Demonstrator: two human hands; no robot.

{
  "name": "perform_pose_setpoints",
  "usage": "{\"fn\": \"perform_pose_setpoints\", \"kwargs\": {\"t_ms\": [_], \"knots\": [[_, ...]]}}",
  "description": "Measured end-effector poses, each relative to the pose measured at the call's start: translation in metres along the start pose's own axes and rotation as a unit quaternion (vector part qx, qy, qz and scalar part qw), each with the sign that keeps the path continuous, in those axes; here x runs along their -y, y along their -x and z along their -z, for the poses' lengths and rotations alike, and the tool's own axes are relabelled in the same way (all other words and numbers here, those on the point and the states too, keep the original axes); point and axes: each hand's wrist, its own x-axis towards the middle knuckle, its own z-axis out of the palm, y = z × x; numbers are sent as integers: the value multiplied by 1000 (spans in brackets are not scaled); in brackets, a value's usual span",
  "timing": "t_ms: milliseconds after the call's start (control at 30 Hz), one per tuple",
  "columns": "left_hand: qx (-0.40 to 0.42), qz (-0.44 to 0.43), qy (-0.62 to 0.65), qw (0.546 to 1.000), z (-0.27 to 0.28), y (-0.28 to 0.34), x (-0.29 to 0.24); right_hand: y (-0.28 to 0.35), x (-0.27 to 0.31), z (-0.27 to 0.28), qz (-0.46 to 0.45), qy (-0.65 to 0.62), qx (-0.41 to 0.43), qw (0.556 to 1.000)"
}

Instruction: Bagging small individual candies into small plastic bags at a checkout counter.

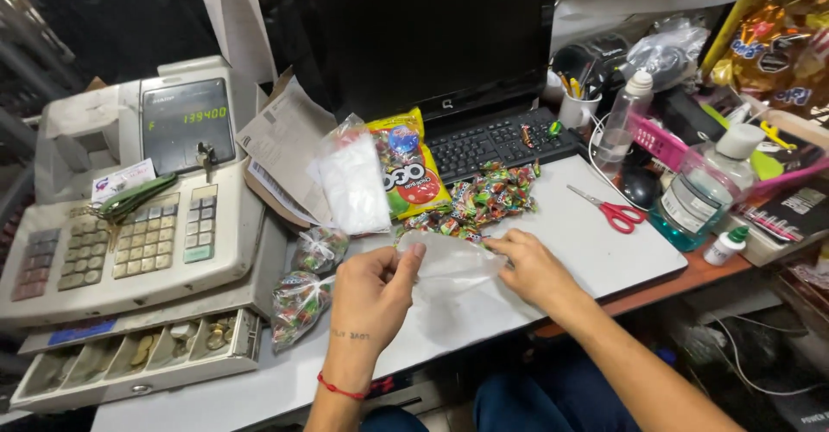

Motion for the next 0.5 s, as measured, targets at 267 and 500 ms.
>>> {"fn": "perform_pose_setpoints", "kwargs": {"t_ms": [267, 500], "knots": [[39, 64, 45, 996, 4, 4, 0, 17, 19, 32, -19, 96, 0, 995], [44, 74, 23, 996, 5, 4, -6, 1, 31, 9, -16, 65, 30, 997]]}}
